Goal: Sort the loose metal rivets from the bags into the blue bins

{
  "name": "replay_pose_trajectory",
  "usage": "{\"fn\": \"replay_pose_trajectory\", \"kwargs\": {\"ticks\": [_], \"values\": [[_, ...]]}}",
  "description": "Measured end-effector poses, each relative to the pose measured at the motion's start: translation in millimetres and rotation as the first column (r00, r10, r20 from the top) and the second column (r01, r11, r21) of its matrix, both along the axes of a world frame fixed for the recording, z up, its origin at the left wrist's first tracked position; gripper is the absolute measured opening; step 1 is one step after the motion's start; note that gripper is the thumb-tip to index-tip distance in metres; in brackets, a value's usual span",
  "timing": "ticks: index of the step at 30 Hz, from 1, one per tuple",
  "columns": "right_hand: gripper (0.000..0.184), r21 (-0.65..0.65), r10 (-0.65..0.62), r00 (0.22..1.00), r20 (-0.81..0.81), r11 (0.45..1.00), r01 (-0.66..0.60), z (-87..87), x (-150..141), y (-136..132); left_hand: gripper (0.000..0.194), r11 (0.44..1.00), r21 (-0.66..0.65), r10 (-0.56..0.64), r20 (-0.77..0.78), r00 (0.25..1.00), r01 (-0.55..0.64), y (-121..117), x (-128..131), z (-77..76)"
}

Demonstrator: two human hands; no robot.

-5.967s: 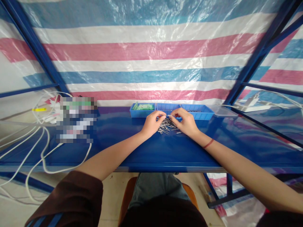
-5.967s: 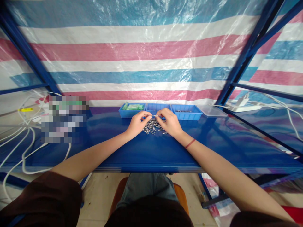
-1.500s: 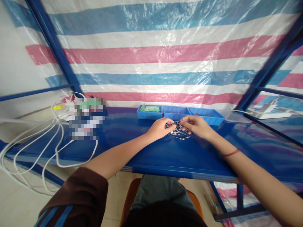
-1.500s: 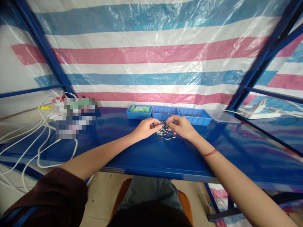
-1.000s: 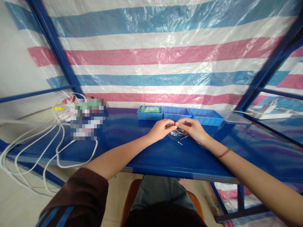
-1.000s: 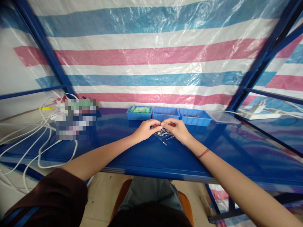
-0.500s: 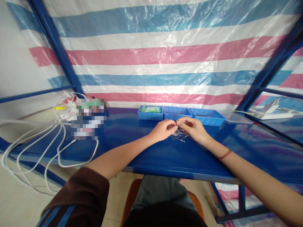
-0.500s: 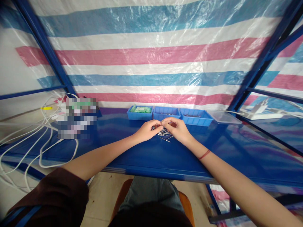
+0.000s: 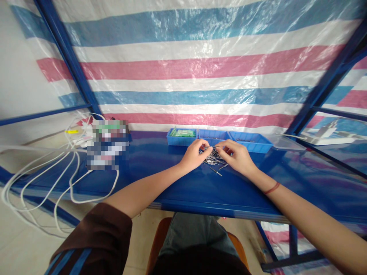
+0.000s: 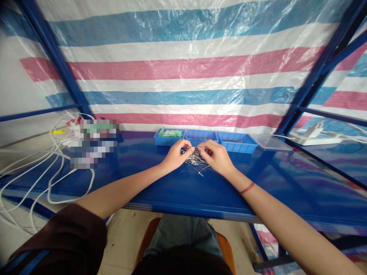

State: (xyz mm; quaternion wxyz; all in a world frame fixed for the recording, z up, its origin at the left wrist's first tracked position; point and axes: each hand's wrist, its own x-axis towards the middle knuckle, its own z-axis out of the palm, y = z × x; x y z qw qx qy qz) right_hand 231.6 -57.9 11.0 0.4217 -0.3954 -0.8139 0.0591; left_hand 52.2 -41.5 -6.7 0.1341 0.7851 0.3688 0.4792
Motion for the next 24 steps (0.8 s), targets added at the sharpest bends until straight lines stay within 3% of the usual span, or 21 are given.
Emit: {"fn": "replay_pose_trajectory", "kwargs": {"ticks": [3, 6, 8, 11, 15, 19, 24], "values": [[0.032, -0.060, -0.068, 0.997, -0.037, 0.996, 0.066, -2.2, 4.0, 9.2, 0.016, 0.999, -0.029, 0.020, -0.005, 1.000, -0.021, 1.3, -0.4, -0.9], [0.039, -0.116, -0.259, 0.957, -0.129, 0.963, 0.245, -0.6, 20.5, 24.4, 0.028, 0.997, -0.041, 0.064, -0.128, 0.990, -0.070, 0.3, -2.6, -1.2], [0.040, -0.142, -0.438, 0.883, -0.168, 0.897, 0.418, 2.2, 38.7, 35.5, 0.033, 0.995, -0.016, 0.091, -0.277, 0.956, -0.100, -1.5, -4.6, -1.1], [0.037, -0.092, -0.634, 0.769, -0.088, 0.773, 0.627, 4.5, 68.8, 49.0, 0.037, 0.995, -0.011, 0.084, -0.470, 0.878, -0.101, -3.8, -6.6, -1.8], [0.038, -0.082, -0.687, 0.726, 0.019, 0.723, 0.686, 1.9, 90.7, 56.2, 0.037, 0.992, -0.084, 0.028, -0.567, 0.823, -0.092, -3.5, -6.7, -2.9], [0.035, -0.023, -0.665, 0.746, 0.030, 0.746, 0.666, 3.1, 79.9, 51.4, 0.025, 0.994, -0.059, 0.042, -0.557, 0.830, -0.091, -3.1, -5.6, -1.4], [0.031, -0.051, -0.457, 0.885, 0.091, 0.885, 0.463, 8.7, 47.5, 35.1, 0.019, 0.994, -0.049, 0.057, -0.531, 0.846, -0.097, -5.3, -4.5, -0.6]]}}
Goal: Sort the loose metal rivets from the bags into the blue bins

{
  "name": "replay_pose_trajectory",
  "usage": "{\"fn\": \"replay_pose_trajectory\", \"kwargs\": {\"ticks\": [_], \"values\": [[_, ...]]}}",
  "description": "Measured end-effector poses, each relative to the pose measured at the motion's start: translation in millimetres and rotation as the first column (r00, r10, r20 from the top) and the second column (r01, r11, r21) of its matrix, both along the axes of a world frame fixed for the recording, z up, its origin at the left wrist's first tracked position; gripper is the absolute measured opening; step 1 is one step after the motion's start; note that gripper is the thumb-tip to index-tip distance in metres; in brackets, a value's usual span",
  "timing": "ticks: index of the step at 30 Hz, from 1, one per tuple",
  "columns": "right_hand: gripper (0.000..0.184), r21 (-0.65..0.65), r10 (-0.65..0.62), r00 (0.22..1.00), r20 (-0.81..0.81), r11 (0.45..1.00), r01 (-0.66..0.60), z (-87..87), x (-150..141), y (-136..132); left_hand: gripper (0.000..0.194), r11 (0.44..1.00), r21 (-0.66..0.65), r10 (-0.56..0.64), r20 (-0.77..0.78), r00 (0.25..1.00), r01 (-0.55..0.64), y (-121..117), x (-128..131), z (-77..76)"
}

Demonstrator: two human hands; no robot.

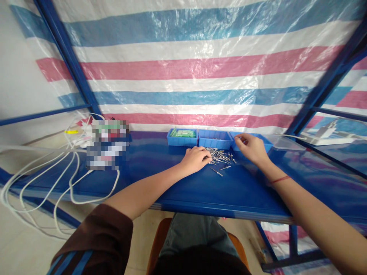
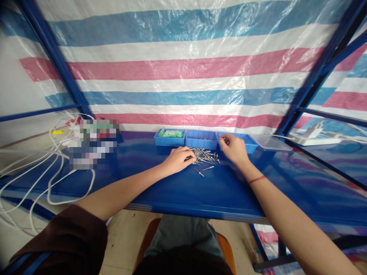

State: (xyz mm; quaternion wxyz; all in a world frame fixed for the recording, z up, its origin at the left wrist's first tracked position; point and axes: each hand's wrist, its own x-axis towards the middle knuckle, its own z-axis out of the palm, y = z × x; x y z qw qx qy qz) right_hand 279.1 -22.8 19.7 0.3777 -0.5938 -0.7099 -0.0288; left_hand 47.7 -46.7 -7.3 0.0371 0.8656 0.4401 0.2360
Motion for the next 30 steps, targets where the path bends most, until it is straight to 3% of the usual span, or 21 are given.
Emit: {"fn": "replay_pose_trajectory", "kwargs": {"ticks": [3, 6, 10, 15, 18, 24, 30], "values": [[0.028, -0.056, 0.232, 0.973, 0.013, 0.971, -0.231, -1.0, -16.5, -10.6, 0.019, 0.999, 0.026, 0.023, 0.058, 0.998, -0.025, -0.3, 0.3, -0.2], [0.025, -0.130, 0.455, 0.891, -0.016, 0.882, -0.453, -5.0, -30.2, -19.1, 0.019, 0.999, 0.037, 0.019, 0.178, 0.984, -0.026, 1.4, 0.5, 1.1], [0.030, -0.210, 0.592, 0.801, -0.090, 0.775, -0.596, -11.4, -45.0, -25.7, 0.015, 0.994, 0.059, -0.106, 0.404, 0.908, 0.090, 3.0, 1.8, 4.8], [0.032, -0.196, 0.605, 0.755, -0.254, 0.732, -0.652, -18.2, -51.7, -24.9, 0.013, 0.990, 0.071, -0.141, 0.579, 0.803, 0.123, 1.9, 4.1, 7.4], [0.032, -0.146, 0.579, 0.740, -0.341, 0.745, -0.651, -21.8, -51.5, -21.6, 0.011, 0.989, 0.040, -0.133, 0.682, 0.720, 0.144, 4.9, 5.5, 4.9], [0.035, -0.048, 0.499, 0.700, -0.511, 0.796, -0.603, -26.5, -50.1, -13.2, 0.014, 0.940, -0.071, -0.107, 0.867, 0.486, 0.334, 14.4, 8.8, -2.4], [0.036, -0.087, 0.484, 0.664, -0.571, 0.768, -0.634, -18.6, -47.7, -15.4, 0.021, 0.871, -0.130, -0.079, 0.915, 0.395, 0.474, 18.3, 9.1, -5.5]]}}
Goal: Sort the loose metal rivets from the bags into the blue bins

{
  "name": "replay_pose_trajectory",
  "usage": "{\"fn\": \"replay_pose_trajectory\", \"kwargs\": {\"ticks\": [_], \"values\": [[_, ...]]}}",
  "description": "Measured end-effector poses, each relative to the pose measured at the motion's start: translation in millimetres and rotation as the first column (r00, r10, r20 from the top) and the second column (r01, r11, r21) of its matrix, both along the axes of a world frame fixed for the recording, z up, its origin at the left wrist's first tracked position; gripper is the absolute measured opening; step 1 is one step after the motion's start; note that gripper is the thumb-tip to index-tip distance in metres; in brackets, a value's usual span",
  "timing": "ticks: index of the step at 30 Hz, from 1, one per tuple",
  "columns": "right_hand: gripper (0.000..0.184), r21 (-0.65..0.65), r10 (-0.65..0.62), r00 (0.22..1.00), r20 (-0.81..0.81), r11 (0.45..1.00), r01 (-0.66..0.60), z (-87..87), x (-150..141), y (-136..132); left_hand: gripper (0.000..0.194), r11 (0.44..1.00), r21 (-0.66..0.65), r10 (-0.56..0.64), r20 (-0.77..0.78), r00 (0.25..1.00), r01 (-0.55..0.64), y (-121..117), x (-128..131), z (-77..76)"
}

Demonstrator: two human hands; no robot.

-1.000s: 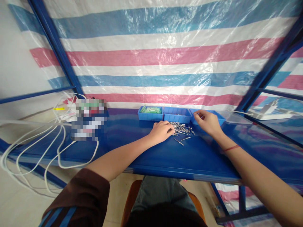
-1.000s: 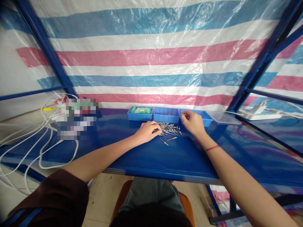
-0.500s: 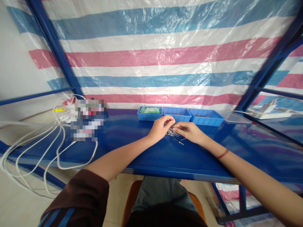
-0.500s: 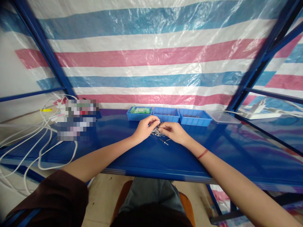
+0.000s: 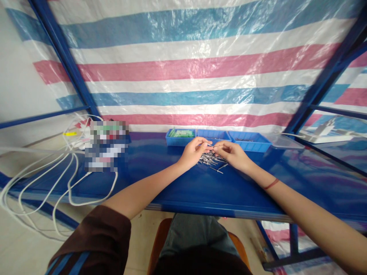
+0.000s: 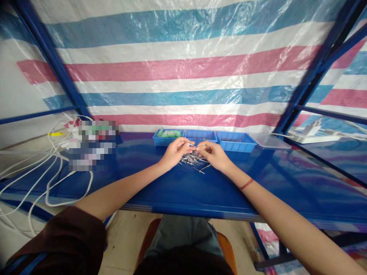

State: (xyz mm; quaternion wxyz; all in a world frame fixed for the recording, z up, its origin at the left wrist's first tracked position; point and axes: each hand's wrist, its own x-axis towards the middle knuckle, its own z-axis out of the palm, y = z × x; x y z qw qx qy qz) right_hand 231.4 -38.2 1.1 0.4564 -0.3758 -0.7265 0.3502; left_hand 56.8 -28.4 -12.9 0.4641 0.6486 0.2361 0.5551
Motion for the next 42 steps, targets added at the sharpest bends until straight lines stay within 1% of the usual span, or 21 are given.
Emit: {"fn": "replay_pose_trajectory", "kwargs": {"ticks": [2, 3, 5, 7, 9, 12, 16, 20, 22, 25, 28, 31, 33, 36, 39, 42], "values": [[0.035, 0.020, -0.021, 1.000, -0.004, 1.000, 0.021, 4.0, -0.2, -3.2, 0.021, 1.000, -0.022, 0.013, -0.036, 0.999, -0.014, 0.9, -0.6, -0.8], [0.034, 0.035, -0.040, 0.999, -0.009, 0.999, 0.040, 5.7, -0.5, -4.7, 0.022, 0.999, -0.022, 0.034, -0.082, 0.996, -0.036, 0.9, -0.7, -1.3], [0.033, 0.072, -0.085, 0.996, -0.016, 0.994, 0.086, 8.3, -1.0, -7.4, 0.024, 0.995, 0.014, 0.098, -0.206, 0.974, -0.097, -0.2, -0.8, -2.4], [0.034, 0.104, -0.119, 0.993, -0.020, 0.987, 0.121, 9.8, -1.3, -9.4, 0.025, 0.989, 0.080, 0.146, -0.321, 0.936, -0.127, -2.6, -0.6, -3.4], [0.034, 0.120, -0.126, 0.992, -0.017, 0.985, 0.127, 10.5, -1.3, -10.9, 0.026, 0.987, 0.126, 0.146, -0.401, 0.904, -0.103, -5.6, -0.5, -3.7], [0.034, 0.119, -0.099, 0.995, -0.005, 0.988, 0.099, 10.7, -0.5, -12.1, 0.031, 0.984, 0.162, 0.138, -0.452, 0.881, -0.072, -8.9, -0.7, -1.8], [0.032, 0.132, -0.117, 0.993, -0.007, 0.984, 0.117, 11.2, 0.5, -12.7, 0.026, 0.964, 0.239, 0.211, -0.438, 0.874, -0.113, -9.0, -0.9, 2.0], [0.031, 0.137, -0.088, 0.996, 0.010, 0.987, 0.086, 12.1, -0.6, -13.5, 0.024, 0.959, 0.264, 0.217, -0.442, 0.870, -0.105, -5.7, -1.1, 0.3], [0.030, 0.129, -0.063, 0.998, 0.006, 0.990, 0.062, 12.2, -1.3, -14.0, 0.025, 0.963, 0.250, 0.207, -0.445, 0.872, -0.101, -4.1, -1.3, -2.1], [0.029, 0.125, -0.055, 0.999, -0.001, 0.991, 0.054, 11.4, -1.3, -14.3, 0.028, 0.977, 0.204, 0.150, -0.443, 0.884, -0.063, -3.4, -1.5, -4.3], [0.031, 0.118, -0.055, 0.998, 0.006, 0.992, 0.054, 10.0, -0.9, -14.3, 0.031, 0.986, 0.163, 0.101, -0.436, 0.894, -0.032, -4.9, -1.5, -3.6], [0.033, 0.119, -0.056, 0.998, 0.022, 0.991, 0.053, 8.8, -1.0, -14.5, 0.032, 0.989, 0.146, 0.091, -0.459, 0.884, -0.027, -7.3, -1.4, -1.7], [0.031, 0.152, -0.068, 0.997, 0.043, 0.987, 0.061, 8.5, -1.1, -14.8, 0.031, 0.989, 0.147, 0.080, -0.476, 0.876, -0.010, -8.3, -1.3, -1.2], [0.027, 0.257, -0.087, 0.991, 0.098, 0.964, 0.059, 9.8, -0.6, -15.7, 0.028, 0.985, 0.172, 0.095, -0.461, 0.882, -0.016, -8.0, -1.0, -1.9], [0.024, 0.353, -0.113, 0.982, 0.151, 0.934, 0.054, 12.7, 0.8, -17.0, 0.024, 0.978, 0.192, 0.152, -0.391, 0.908, -0.081, -7.0, -0.3, -1.6], [0.024, 0.395, -0.148, 0.973, 0.175, 0.916, 0.069, 15.0, 2.4, -17.6, 0.020, 0.970, 0.179, 0.218, -0.326, 0.920, -0.167, -7.5, 0.3, 1.0]]}}
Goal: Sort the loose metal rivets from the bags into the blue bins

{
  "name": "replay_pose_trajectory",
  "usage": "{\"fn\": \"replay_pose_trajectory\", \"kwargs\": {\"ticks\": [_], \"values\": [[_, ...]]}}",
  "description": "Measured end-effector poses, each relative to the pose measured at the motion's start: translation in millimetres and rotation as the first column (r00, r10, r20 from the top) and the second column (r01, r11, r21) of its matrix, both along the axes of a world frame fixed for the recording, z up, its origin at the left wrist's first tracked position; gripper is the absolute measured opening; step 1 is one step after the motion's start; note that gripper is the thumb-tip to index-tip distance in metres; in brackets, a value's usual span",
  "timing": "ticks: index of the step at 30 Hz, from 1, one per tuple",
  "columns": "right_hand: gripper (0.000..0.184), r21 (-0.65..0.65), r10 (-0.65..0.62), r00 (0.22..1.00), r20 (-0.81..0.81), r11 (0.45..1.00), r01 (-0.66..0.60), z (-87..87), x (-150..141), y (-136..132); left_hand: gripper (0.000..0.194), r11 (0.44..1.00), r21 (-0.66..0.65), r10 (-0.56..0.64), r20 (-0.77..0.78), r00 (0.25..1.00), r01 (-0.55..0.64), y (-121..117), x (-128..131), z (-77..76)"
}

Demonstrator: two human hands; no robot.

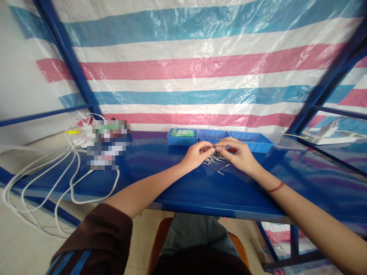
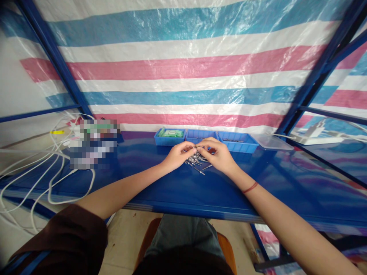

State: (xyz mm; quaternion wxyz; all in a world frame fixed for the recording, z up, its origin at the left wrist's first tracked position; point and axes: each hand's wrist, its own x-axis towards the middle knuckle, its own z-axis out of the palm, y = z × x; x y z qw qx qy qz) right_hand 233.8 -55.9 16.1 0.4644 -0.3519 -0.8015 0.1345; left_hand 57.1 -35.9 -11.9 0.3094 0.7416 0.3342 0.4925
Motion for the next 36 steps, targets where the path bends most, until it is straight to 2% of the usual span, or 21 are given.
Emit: {"fn": "replay_pose_trajectory", "kwargs": {"ticks": [4, 6, 8, 10, 12, 15, 18, 21, 24, 26, 28, 29, 32, 36], "values": [[0.025, 0.034, -0.026, 0.997, 0.073, 0.999, 0.023, -1.6, 1.2, 2.7, 0.020, 0.998, 0.002, 0.064, 0.008, 0.998, -0.064, -0.9, 0.3, 2.2], [0.027, -0.001, -0.039, 0.994, 0.101, 0.999, 0.039, -4.4, 1.9, 7.0, 0.024, 0.998, 0.008, 0.070, -0.031, 0.997, -0.070, -0.8, -0.2, 1.5], [0.029, -0.068, -0.078, 0.995, 0.069, 0.994, 0.083, -7.5, 4.7, 14.2, 0.030, 0.996, 0.056, 0.079, -0.109, 0.991, -0.074, -1.2, -1.3, 0.4], [0.031, -0.150, -0.169, 0.985, -0.047, 0.976, 0.160, -9.7, 11.5, 24.3, 0.038, 0.983, 0.169, 0.105, -0.238, 0.966, -0.066, -3.0, -3.1, 0.1], [0.032, -0.265, -0.309, 0.922, -0.235, 0.933, 0.245, -10.7, 23.3, 36.3, 0.041, 0.958, 0.286, 0.143, -0.373, 0.917, -0.032, -6.3, -4.7, 0.8], [0.028, -0.454, -0.502, 0.711, -0.493, 0.845, 0.283, -10.2, 47.8, 53.6, 0.040, 0.943, 0.332, 0.159, -0.512, 0.844, 0.024, -10.7, -6.1, 1.5], [0.029, -0.514, -0.538, 0.655, -0.530, 0.818, 0.256, -10.0, 71.2, 65.4, 0.036, 0.948, 0.310, 0.136, -0.591, 0.795, 0.068, -10.6, -6.6, -0.4], [0.035, -0.531, -0.501, 0.689, -0.524, 0.824, 0.196, -9.8, 82.0, 67.6, 0.028, 0.947, 0.308, 0.124, -0.621, 0.774, 0.096, -7.0, -7.1, -2.7], [0.035, -0.504, -0.441, 0.772, -0.458, 0.844, 0.183, -7.4, 75.0, 59.2, 0.021, 0.942, 0.319, 0.128, -0.619, 0.775, 0.100, -3.9, -8.0, -3.0], [0.032, -0.456, -0.373, 0.870, -0.323, 0.867, 0.203, -4.9, 62.6, 49.0, 0.018, 0.939, 0.327, 0.128, -0.613, 0.779, 0.103, -2.9, -8.6, -2.8], [0.033, -0.381, -0.208, 0.973, -0.097, 0.911, 0.157, -3.1, 47.5, 37.3, 0.018, 0.935, 0.340, 0.140, -0.607, 0.782, 0.097, -2.7, -9.1, -3.0], [0.032, -0.345, -0.111, 0.994, 0.012, 0.932, 0.108, -2.8, 40.0, 31.6, 0.017, 0.933, 0.348, 0.153, -0.606, 0.780, 0.087, -2.8, -9.3, -3.3], [0.028, -0.260, 0.074, 0.969, 0.234, 0.966, -0.011, -3.7, 21.0, 17.2, 0.017, 0.931, 0.365, 0.216, -0.600, 0.770, 0.023, -3.7, -9.4, -4.1], [0.022, -0.175, 0.136, 0.931, 0.338, 0.981, -0.080, -5.2, 8.2, 7.8, 0.018, 0.936, 0.339, 0.282, -0.563, 0.777, -0.093, -5.8, -9.0, -2.0]]}}
